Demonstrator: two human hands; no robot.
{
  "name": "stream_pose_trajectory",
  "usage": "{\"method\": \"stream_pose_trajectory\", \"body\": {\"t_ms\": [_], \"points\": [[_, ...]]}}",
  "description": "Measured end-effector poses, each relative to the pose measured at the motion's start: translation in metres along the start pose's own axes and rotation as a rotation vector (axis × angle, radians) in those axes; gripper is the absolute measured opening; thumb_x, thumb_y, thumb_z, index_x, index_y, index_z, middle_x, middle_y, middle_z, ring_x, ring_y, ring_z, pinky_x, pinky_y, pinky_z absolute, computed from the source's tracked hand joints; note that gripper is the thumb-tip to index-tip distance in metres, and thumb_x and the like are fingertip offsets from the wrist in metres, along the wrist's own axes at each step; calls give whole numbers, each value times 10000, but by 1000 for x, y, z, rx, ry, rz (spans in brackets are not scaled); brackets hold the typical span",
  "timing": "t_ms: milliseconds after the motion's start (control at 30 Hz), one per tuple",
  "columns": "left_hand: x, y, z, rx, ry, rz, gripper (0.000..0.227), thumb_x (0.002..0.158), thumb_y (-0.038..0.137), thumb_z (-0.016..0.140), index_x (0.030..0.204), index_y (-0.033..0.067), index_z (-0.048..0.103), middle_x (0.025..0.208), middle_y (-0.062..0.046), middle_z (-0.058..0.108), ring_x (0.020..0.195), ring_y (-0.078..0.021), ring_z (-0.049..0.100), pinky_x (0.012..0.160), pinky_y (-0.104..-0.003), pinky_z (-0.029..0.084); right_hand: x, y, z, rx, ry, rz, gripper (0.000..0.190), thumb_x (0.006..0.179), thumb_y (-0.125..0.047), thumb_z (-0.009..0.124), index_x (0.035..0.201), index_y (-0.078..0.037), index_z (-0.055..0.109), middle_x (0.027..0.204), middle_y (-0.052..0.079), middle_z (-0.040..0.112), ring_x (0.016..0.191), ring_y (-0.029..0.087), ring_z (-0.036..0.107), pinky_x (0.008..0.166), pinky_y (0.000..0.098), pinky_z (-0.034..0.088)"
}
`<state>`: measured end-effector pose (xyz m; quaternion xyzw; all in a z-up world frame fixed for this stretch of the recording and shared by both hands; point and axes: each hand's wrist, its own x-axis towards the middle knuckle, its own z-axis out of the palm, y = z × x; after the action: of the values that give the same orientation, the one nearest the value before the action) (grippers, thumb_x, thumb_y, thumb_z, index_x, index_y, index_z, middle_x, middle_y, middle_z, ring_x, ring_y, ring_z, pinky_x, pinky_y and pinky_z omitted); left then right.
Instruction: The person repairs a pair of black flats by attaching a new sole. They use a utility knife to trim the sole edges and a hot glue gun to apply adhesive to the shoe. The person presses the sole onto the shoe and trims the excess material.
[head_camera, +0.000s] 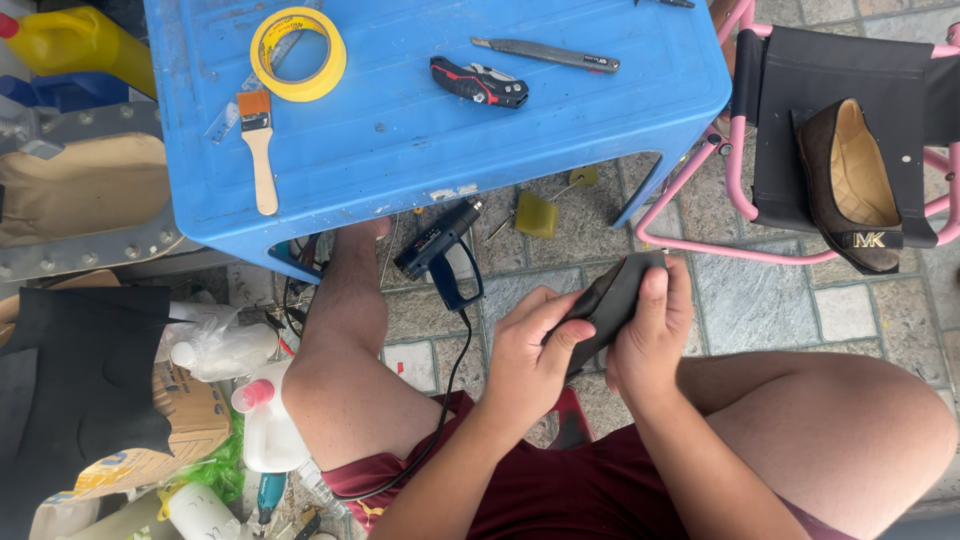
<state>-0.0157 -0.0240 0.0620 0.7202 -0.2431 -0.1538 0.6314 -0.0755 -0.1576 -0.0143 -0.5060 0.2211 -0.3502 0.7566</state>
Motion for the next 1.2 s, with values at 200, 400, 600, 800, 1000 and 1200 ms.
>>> {"method": "stream_pose_trajectory", "body": {"t_ms": [200,400,600,800,1000,1200], "points": [[4,-1,-12,-137,-154,239,488,1000,337,752,1316,3,589,1065,-109,656,947,-212,665,801,-332,530,12,-6,13,-29,-26,113,532,1141,-512,409,1129,-11,586,850,67,596,731,128,561,659,277,479],[-8,13,0,175,23,103,475,822,276,856,1212,40,721,828,-107,674,686,-225,679,641,-341,547,13,-16,28,225,-92,304,593,1093,-607,341,1065,-49,539,664,65,483,583,173,462,556,326,400],[-13,19,-5,185,-32,146,432,913,201,782,1289,16,678,1011,-124,712,864,-267,724,744,-361,579,13,-15,24,186,-89,301,598,1100,-617,331,1045,-50,515,650,71,451,604,188,439,588,346,393],[-30,22,5,296,-48,303,390,863,203,793,1138,-32,645,1025,-133,630,918,-293,660,780,-386,549,33,3,10,756,-488,387,698,1122,-654,309,1090,-15,590,647,49,479,558,152,409,562,304,350],[-28,28,8,476,-129,292,170,942,134,809,972,39,671,841,-62,570,791,-217,625,688,-365,524,41,10,9,838,-672,292,684,1113,-635,349,1151,-10,624,602,47,492,528,120,412,572,282,351],[-29,40,1,379,-53,431,355,758,107,751,1072,-19,643,957,-123,604,874,-283,643,720,-372,547,48,-2,12,901,-720,294,700,1088,-658,360,1139,-12,627,642,44,499,559,132,427,596,299,354]]}}
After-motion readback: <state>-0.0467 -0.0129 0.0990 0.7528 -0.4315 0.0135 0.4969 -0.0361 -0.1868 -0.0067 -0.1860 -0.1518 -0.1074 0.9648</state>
